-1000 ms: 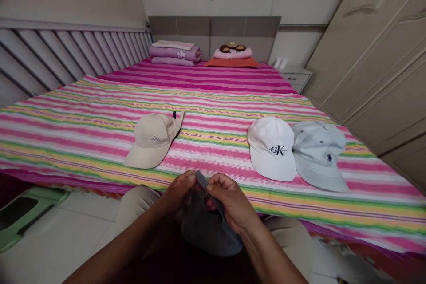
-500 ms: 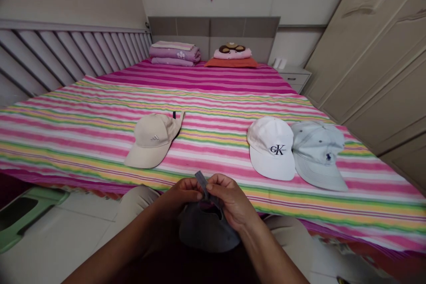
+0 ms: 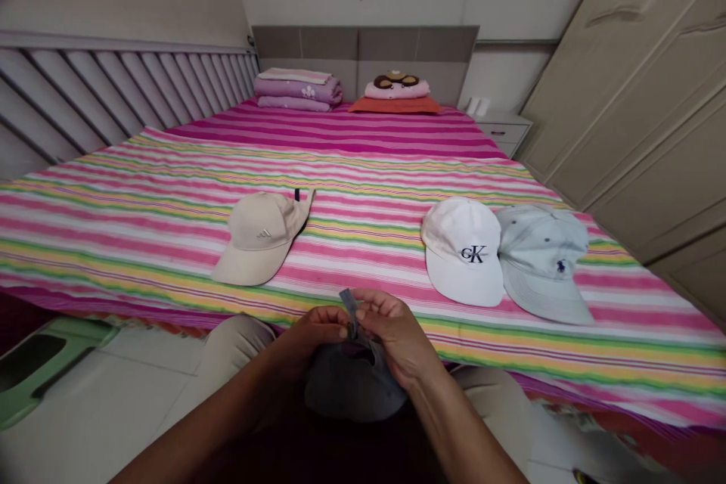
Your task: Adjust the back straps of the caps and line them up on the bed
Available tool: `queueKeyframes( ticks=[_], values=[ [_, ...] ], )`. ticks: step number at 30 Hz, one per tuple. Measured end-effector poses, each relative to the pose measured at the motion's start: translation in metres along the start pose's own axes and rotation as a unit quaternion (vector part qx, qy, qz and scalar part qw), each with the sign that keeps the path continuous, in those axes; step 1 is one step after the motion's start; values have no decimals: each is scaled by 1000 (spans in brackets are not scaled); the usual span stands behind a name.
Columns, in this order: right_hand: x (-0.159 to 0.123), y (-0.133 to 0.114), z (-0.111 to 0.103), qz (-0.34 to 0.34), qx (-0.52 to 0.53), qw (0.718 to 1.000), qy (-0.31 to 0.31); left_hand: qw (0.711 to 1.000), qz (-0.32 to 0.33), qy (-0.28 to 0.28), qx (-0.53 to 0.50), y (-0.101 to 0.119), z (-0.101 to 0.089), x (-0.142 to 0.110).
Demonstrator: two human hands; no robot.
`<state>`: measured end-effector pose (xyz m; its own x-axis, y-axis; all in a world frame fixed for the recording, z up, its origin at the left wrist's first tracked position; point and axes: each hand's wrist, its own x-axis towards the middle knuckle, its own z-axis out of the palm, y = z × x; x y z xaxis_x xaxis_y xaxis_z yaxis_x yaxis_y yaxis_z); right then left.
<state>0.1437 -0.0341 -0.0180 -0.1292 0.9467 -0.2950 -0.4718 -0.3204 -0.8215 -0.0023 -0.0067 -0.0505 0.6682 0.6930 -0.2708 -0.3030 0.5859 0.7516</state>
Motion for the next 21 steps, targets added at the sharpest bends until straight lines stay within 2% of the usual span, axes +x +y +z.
queueKeyframes(
  ticks=[5,12,17,21],
  values=[
    [-2,-1,1,-4,-16,1000,0,1000,9,-24,5,1,3,-1],
    [-4,-1,-1,-38,-37,998,-33,1000,-5,-11,20,4,5,-4],
    [-4,0,-3,-37,-22,998,-39,998,10,-43,35,5,6,-5],
    [-3,1,-5,-29,-27,999,-30,998,14,-4,54,0,1,-2]
  ],
)
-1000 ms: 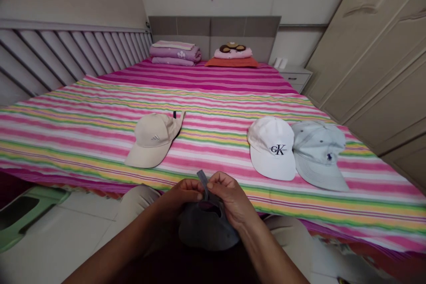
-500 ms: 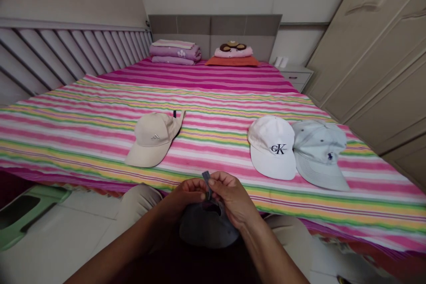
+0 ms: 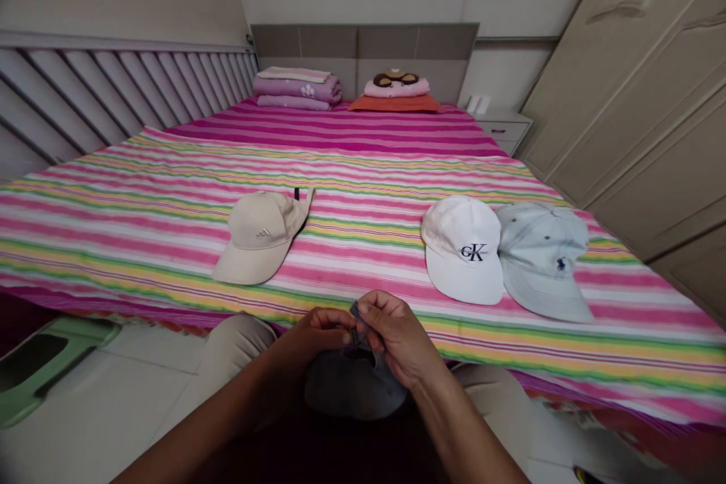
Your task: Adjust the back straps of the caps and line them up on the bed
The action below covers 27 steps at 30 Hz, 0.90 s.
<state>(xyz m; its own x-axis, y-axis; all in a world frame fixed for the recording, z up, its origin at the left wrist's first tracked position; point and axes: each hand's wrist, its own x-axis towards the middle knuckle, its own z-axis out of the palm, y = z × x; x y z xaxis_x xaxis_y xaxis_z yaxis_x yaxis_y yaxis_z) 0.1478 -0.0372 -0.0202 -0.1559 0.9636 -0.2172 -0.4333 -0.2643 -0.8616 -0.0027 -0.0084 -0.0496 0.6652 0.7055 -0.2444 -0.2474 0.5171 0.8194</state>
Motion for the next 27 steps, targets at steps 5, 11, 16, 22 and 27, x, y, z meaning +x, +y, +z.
queueKeyframes(
  ticks=[5,11,16,22,27],
  values=[
    [0,2,0,14,3,1000,22,1000,11,-19,3,-3,-4,2],
    [0,1,0,14,-26,998,54,998,-20,-56,-37,-3,-4,0],
    [-1,-3,2,34,-68,996,42,996,-14,-52,-77,-2,-2,1],
    [2,2,0,2,-119,992,38,996,-13,-20,-86,-8,-4,4],
    [3,2,-3,-2,-152,988,34,997,-11,-10,-80,-10,-4,3]
  ],
)
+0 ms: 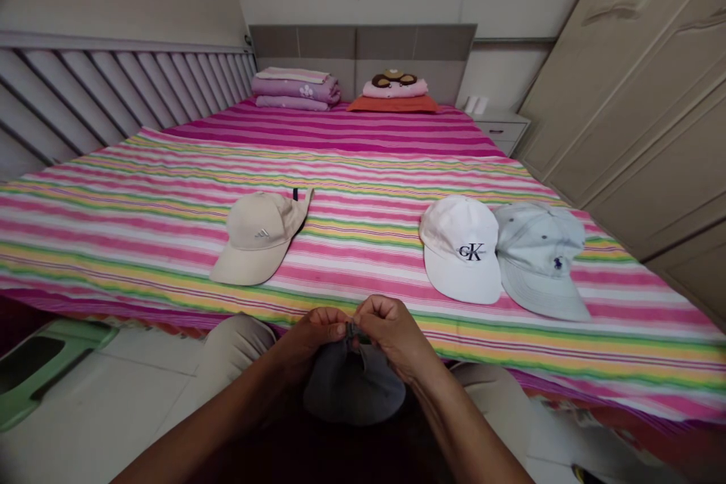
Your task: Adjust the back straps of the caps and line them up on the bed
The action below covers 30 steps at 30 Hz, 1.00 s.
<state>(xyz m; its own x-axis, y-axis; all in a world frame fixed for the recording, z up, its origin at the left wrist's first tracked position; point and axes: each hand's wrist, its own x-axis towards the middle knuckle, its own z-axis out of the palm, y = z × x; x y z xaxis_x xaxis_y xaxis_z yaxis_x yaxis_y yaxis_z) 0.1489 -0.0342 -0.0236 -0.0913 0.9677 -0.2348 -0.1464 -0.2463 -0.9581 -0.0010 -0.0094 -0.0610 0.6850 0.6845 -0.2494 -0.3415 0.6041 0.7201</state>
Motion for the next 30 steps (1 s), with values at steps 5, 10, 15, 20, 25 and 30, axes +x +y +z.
queueKeyframes(
  ticks=[5,10,15,20,25,30],
  values=[
    [-1,-1,-2,-1,-29,1000,-3,999,-21,19,-25,-1,0,0],
    [-2,-2,-3,6,-36,999,-6,1000,-16,-5,-20,-2,1,-1],
    [-2,-2,-4,-1,-52,999,4,1000,-13,-1,-12,-1,3,-1],
    [-3,-5,-5,1,-56,998,-3,1000,-11,8,0,1,6,-2],
    [-2,-6,-8,-6,-55,998,-17,1000,-6,18,9,3,9,-2],
    [-2,-5,-12,14,-79,997,-9,1000,1,25,10,3,9,-2]
  ],
)
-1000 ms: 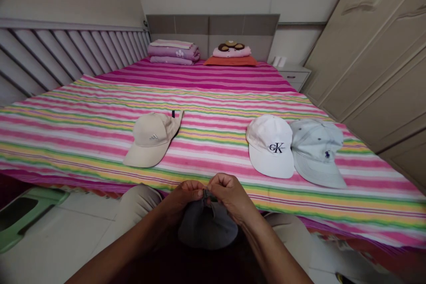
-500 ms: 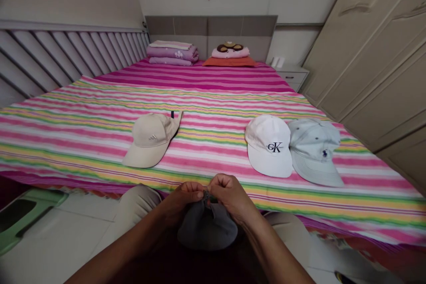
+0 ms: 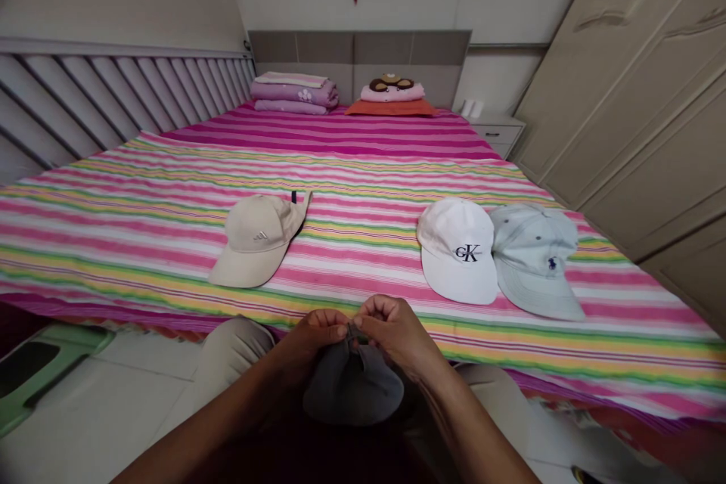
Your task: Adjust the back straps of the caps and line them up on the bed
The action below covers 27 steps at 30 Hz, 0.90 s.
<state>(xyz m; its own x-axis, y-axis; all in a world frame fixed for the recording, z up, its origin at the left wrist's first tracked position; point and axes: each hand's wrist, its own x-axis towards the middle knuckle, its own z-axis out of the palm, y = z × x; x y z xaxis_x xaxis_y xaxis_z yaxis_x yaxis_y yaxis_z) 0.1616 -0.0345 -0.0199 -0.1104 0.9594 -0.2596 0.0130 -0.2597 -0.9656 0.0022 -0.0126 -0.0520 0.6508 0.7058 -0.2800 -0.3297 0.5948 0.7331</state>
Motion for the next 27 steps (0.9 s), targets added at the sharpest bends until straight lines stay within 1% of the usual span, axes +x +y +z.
queueKeyframes(
  ticks=[3,7,12,16,20,22,24,27],
  values=[
    [-1,-1,-3,21,7,1000,-12,1000,3,1,2,-1,-2,1],
    [-1,-4,-4,27,-7,999,-40,1000,1,5,0,-4,-4,3],
    [-2,-9,-2,-9,-6,998,-59,1000,8,-4,3,-3,-2,4],
    [-3,-10,-3,-17,23,999,-39,1000,8,-18,8,1,-1,1],
    [-2,-6,-8,-32,10,999,-25,1000,8,-6,10,3,-1,-1],
    [-2,-4,-10,-24,-6,999,-34,1000,10,-2,9,3,0,-1],
    [-2,-3,-11,-5,-2,999,-51,1000,11,-4,7,3,0,-1],
    [-3,-3,-10,22,59,995,-73,1000,7,-11,4,3,1,-1]
  ],
)
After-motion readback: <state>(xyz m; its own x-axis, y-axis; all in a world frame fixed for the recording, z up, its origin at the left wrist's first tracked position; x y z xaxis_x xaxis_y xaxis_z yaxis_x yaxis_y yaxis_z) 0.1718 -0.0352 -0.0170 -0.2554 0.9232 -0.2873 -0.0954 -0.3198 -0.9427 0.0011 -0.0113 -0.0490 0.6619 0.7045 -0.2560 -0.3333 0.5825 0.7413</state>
